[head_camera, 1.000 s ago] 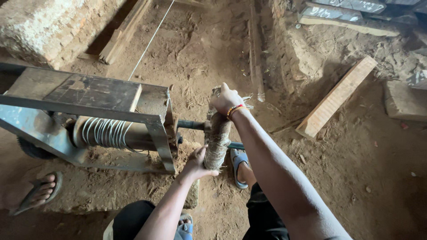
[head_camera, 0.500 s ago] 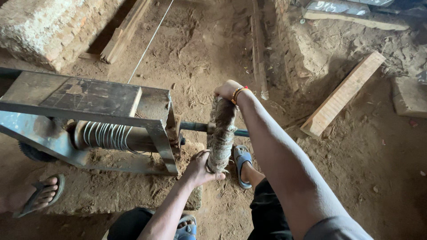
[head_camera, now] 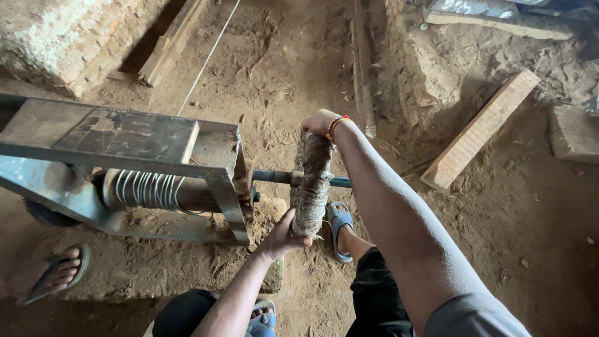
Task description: The person winds a length of rope onto a spindle attached to a manual winding machine by turning the spindle by hand.
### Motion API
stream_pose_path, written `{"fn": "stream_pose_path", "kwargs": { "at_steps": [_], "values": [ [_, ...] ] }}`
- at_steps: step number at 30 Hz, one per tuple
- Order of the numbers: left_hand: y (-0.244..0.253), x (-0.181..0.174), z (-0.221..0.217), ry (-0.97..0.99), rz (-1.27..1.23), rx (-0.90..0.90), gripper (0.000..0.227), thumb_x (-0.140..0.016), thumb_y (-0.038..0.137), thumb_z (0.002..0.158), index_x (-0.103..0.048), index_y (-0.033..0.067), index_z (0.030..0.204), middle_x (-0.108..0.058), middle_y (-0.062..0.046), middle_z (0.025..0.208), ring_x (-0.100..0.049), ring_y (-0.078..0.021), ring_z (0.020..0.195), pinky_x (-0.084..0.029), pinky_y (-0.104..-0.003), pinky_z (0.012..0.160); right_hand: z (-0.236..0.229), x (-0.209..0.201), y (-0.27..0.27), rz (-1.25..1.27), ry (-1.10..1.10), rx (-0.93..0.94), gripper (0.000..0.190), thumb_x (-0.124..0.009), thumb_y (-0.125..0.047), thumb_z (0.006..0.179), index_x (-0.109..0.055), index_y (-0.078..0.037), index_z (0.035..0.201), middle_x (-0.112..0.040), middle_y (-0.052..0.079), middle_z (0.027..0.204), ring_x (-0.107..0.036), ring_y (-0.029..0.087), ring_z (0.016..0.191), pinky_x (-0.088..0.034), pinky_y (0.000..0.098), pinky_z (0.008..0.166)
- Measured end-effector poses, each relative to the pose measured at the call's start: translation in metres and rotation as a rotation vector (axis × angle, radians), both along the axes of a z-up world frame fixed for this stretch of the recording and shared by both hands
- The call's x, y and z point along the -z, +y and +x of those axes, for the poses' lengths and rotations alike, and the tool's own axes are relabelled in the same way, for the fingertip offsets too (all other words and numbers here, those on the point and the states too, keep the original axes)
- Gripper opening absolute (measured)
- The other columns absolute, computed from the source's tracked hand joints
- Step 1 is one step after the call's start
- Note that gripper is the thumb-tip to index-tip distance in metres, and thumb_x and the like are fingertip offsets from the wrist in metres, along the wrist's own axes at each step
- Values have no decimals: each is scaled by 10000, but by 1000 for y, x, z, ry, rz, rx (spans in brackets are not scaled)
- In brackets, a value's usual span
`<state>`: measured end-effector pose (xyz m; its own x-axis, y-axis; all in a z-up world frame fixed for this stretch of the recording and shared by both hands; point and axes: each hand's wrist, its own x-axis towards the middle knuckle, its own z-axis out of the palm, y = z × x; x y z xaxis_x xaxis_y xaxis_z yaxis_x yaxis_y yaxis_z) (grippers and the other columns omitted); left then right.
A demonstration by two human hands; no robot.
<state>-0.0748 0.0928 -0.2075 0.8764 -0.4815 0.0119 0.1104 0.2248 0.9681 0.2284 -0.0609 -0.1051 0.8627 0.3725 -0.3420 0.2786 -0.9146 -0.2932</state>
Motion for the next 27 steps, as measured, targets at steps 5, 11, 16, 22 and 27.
{"fn": "stream_pose_path", "kwargs": {
  "at_steps": [5, 11, 16, 22, 27],
  "values": [
    [-4, 5, -8, -2, -1, -106, 1316, -866, 802, 463, -441, 19, 1431, -674, -105, 1211, -641, -223, 1150, -564, -386, 1047, -19, -16, 7, 171, 54, 373, 442, -674, -345, 819, -739, 27, 1047, -767, 215, 1100, -745, 321, 985, -567, 432, 836],
    [-10, 13, -6, -101, -6, -172, 1167, -867, 768, 553, -523, -10, 1352, -697, -107, 1139, -660, -210, 1066, -575, -376, 976, -119, -84, 4, 128, -262, 338, 662, -583, -453, 935, -469, -82, 1470, -680, 258, 1212, -647, 412, 1150, -497, 482, 977],
    [-4, 8, -6, -94, 17, -138, 1104, -867, 743, 566, -537, 9, 1321, -703, -75, 1147, -679, -189, 1067, -580, -354, 993, -280, -85, -49, 203, -823, 65, 536, -651, -459, 933, -628, -106, 1336, -674, 162, 1260, -611, 386, 1188, -452, 525, 996],
    [-3, 0, -10, -39, 1, -124, 1133, -897, 695, 561, -507, -1, 1366, -682, -125, 1158, -647, -211, 1086, -551, -375, 1005, -285, -77, -56, 199, -879, 141, 307, -628, -411, 988, -743, -142, 1083, -747, 87, 1014, -704, 326, 950, -536, 474, 859],
    [-3, 1, -10, -36, -5, -127, 1151, -902, 702, 547, -489, 19, 1376, -678, -94, 1190, -640, -194, 1103, -545, -358, 1023, -259, -80, -56, 167, -828, 214, 375, -642, -484, 966, -764, -129, 971, -742, 137, 891, -712, 364, 831, -554, 472, 729]
  ]
}}
